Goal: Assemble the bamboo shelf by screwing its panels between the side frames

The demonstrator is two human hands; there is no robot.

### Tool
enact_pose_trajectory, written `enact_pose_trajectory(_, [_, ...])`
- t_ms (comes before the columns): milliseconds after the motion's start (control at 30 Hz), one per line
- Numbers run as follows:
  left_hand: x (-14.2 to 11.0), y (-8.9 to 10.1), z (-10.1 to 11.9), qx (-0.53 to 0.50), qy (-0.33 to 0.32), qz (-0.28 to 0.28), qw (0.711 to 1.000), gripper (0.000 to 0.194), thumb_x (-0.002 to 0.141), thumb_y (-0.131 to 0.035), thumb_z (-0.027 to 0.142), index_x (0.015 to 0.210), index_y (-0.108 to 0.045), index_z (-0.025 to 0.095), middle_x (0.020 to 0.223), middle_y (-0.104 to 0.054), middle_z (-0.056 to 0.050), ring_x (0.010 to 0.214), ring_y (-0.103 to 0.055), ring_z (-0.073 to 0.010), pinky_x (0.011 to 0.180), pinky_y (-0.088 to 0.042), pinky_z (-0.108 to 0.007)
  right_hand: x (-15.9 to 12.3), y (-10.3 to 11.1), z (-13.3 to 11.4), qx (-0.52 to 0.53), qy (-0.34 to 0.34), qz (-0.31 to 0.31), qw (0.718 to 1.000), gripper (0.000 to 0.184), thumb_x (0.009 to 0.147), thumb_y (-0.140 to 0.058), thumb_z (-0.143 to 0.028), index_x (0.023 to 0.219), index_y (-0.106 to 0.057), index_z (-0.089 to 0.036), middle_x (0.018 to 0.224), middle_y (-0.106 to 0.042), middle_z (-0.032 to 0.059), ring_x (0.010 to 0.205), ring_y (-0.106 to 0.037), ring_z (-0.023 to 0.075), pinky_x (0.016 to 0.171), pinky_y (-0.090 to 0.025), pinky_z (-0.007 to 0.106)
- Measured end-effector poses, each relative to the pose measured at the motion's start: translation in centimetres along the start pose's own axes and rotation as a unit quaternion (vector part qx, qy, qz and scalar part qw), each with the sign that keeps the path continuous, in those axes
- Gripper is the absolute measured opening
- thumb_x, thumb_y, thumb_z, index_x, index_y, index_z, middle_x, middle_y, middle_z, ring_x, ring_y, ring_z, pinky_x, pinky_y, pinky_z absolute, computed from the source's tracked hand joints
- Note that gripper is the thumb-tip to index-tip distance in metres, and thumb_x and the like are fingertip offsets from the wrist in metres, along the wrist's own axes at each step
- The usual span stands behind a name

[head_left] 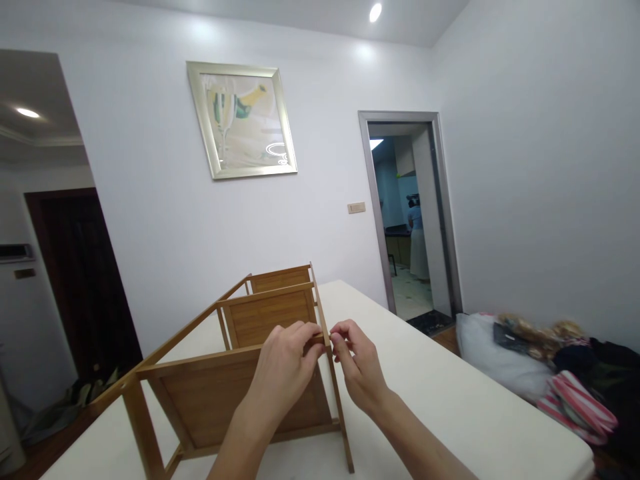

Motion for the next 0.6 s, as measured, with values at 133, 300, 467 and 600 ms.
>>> enact_pose_trajectory(133, [0.0,-0.2,-0.1,0.005,-0.001,0.000,1.000,0.013,0.087,-0.055,0.018,0.088,-0.065,0.025,0.087,-0.070,0.002,0.079,-0.060,-0.0178,0.074,-0.037,-0.031,0.3,-0.3,-0.4,-0.030,0.002,-0.001,1.000,0.029,0.099,-0.037,-0.037,0.076,-0.049,-0.022,0.070,-0.052,-0.0005,0.064,-0.052,0.0141,0.057,-0.043,0.026])
enact_pose_trajectory(300, [0.1,-0.3,-0.2,0.009,-0.004,-0.002,1.000,0.012,0.086,-0.056,0.017,0.088,-0.065,0.025,0.087,-0.070,0.002,0.079,-0.059,-0.0175,0.075,-0.037,-0.031,0.6,-0.5,-0.7,-0.055,0.004,0.001,0.998,0.035,0.100,-0.034,-0.037,0.069,-0.041,-0.023,0.063,-0.046,-0.0027,0.059,-0.046,0.0137,0.055,-0.037,0.026])
enact_pose_trajectory(467, [0.1,-0.2,-0.2,0.004,-0.001,-0.009,1.000,0.014,0.087,-0.056,0.017,0.089,-0.066,0.026,0.090,-0.070,0.002,0.080,-0.059,-0.0178,0.075,-0.037,-0.032,0.4,-0.2,0.0,-0.017,-0.022,-0.004,1.000,0.036,0.100,-0.034,-0.042,0.072,-0.046,-0.023,0.063,-0.049,-0.0022,0.060,-0.048,0.0137,0.055,-0.037,0.025])
enact_pose_trajectory(600, [0.0,-0.3,-0.2,0.002,-0.001,-0.009,1.000,0.014,0.087,-0.056,0.018,0.090,-0.067,0.026,0.091,-0.071,0.001,0.082,-0.060,-0.0186,0.076,-0.038,-0.032,0.1,0.3,0.3,0.015,-0.026,0.005,1.000,0.029,0.099,-0.037,-0.042,0.084,-0.052,-0.022,0.069,-0.054,-0.0007,0.062,-0.052,0.0138,0.056,-0.041,0.025])
Point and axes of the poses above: each hand's wrist, its own x-axis towards the middle knuckle, its own y-axis out of the back of the hand, z = x × y, the point moved 5 cm from there along x, towards the middle knuckle
